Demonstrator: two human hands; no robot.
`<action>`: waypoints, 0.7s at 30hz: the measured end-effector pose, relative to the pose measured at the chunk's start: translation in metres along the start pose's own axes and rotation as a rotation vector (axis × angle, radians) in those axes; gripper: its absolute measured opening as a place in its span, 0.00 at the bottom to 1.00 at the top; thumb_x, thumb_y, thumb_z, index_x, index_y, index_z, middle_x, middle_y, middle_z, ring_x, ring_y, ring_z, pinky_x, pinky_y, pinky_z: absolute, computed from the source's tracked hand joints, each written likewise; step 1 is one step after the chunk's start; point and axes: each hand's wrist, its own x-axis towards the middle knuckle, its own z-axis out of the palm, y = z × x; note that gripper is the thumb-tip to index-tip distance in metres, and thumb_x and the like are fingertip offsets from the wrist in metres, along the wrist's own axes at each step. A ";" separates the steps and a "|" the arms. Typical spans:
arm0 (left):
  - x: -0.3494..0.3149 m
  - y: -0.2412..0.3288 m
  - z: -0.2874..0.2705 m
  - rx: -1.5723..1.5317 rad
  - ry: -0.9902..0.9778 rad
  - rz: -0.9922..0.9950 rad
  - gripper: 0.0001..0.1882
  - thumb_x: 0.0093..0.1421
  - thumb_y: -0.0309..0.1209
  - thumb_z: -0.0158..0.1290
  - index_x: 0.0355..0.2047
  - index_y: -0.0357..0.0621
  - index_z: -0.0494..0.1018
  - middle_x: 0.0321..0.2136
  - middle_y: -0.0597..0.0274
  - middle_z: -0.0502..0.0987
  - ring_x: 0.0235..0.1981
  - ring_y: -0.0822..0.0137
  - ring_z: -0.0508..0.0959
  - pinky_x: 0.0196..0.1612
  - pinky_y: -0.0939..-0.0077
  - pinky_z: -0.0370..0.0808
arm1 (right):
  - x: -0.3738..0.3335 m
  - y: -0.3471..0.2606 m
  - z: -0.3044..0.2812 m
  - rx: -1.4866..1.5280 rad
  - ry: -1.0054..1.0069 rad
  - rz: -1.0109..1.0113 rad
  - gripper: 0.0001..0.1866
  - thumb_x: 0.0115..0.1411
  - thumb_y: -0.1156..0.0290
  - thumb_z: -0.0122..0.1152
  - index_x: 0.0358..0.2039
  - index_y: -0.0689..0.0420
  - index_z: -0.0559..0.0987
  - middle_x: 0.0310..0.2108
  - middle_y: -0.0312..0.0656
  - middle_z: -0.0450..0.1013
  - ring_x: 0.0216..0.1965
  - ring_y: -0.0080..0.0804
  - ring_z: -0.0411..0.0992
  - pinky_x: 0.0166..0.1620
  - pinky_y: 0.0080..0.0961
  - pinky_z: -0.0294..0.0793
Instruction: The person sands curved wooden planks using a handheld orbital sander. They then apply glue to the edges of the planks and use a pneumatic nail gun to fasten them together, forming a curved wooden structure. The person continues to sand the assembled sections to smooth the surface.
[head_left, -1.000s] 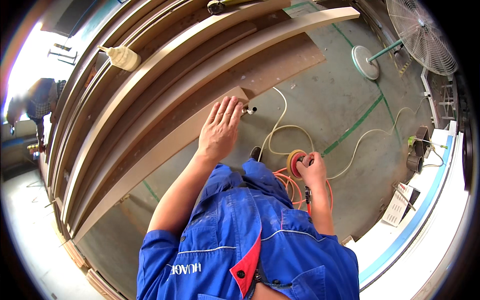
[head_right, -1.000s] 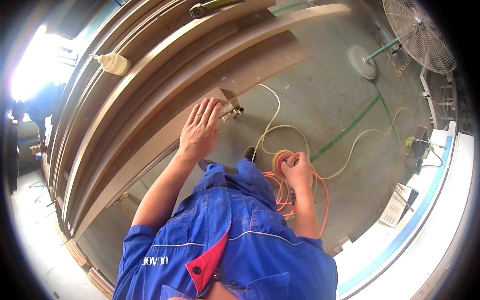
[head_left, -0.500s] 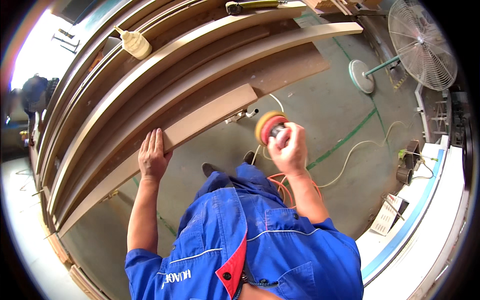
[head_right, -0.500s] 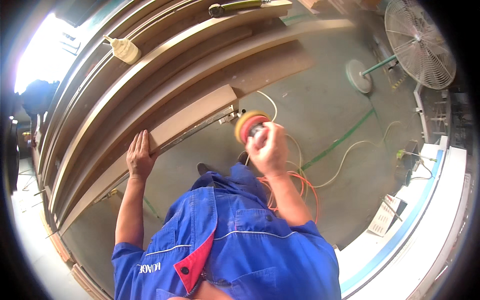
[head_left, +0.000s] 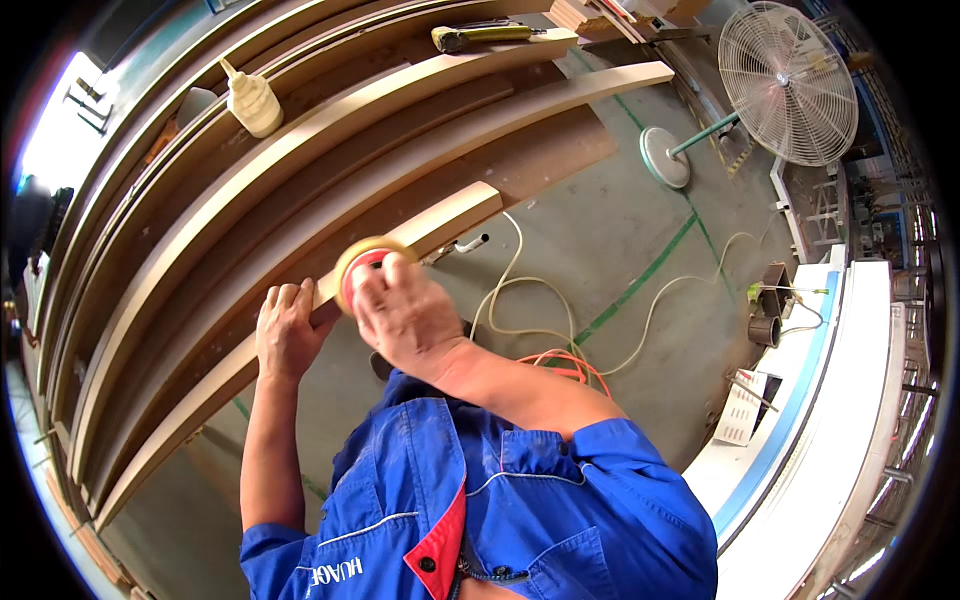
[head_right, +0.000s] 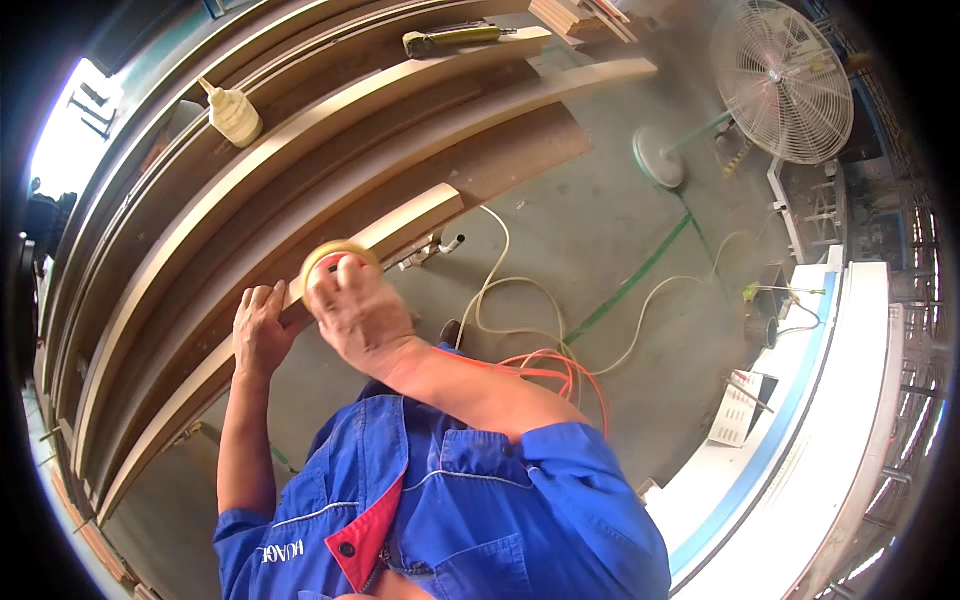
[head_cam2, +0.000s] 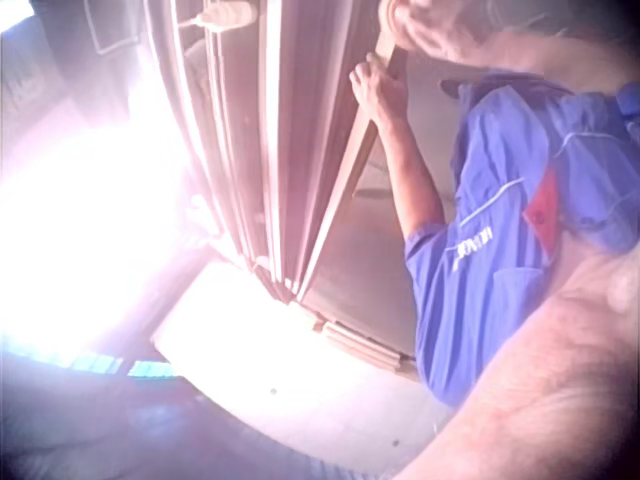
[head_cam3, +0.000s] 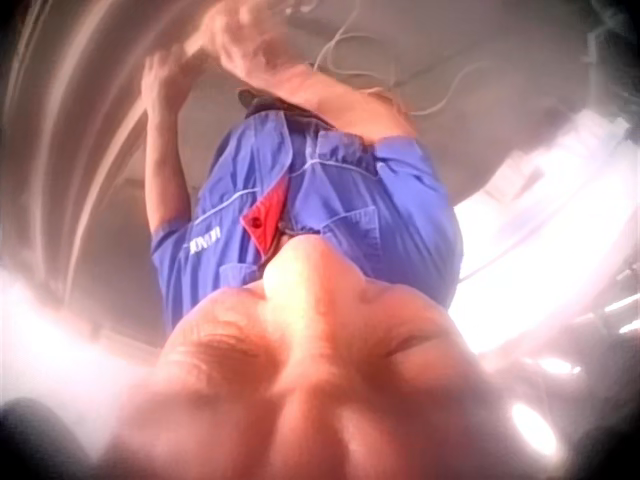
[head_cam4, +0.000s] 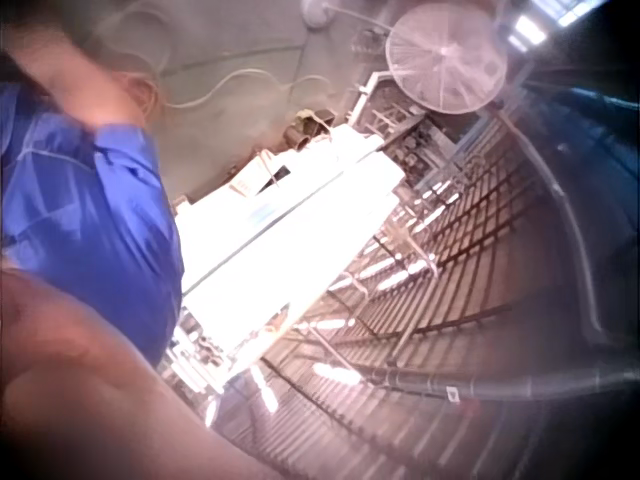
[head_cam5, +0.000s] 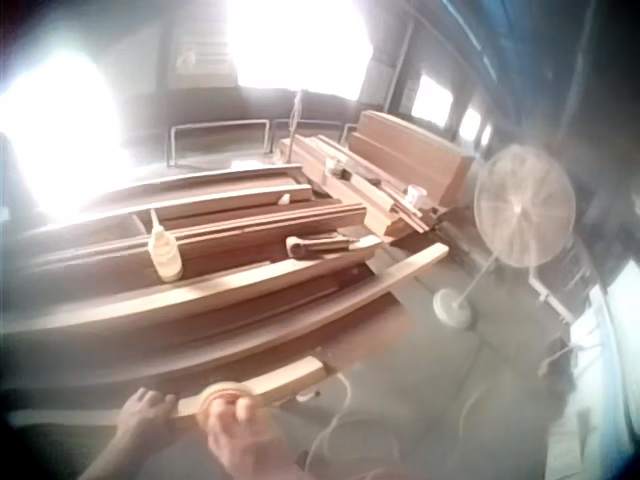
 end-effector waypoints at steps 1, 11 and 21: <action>0.002 0.000 -0.003 0.006 -0.009 0.001 0.33 0.49 0.41 0.73 0.52 0.36 0.78 0.40 0.54 0.78 0.45 0.50 0.77 0.50 0.56 0.76 | 0.003 0.009 -0.001 -0.026 0.027 0.017 0.26 0.59 0.62 0.69 0.55 0.55 0.72 0.45 0.52 0.70 0.41 0.50 0.75 0.40 0.40 0.81; 0.008 -0.002 -0.004 -0.008 -0.025 -0.010 0.35 0.51 0.43 0.73 0.54 0.34 0.78 0.40 0.55 0.78 0.46 0.52 0.76 0.51 0.57 0.76 | 0.014 0.164 -0.048 -0.086 0.088 0.437 0.24 0.60 0.61 0.67 0.54 0.52 0.70 0.45 0.54 0.72 0.47 0.57 0.76 0.47 0.50 0.81; 0.005 -0.012 0.003 0.000 0.000 0.028 0.37 0.50 0.47 0.72 0.54 0.35 0.78 0.41 0.55 0.78 0.45 0.52 0.76 0.49 0.58 0.75 | 0.030 -0.009 -0.004 -0.026 -0.197 0.182 0.24 0.63 0.60 0.66 0.53 0.60 0.72 0.45 0.57 0.72 0.44 0.56 0.79 0.45 0.47 0.84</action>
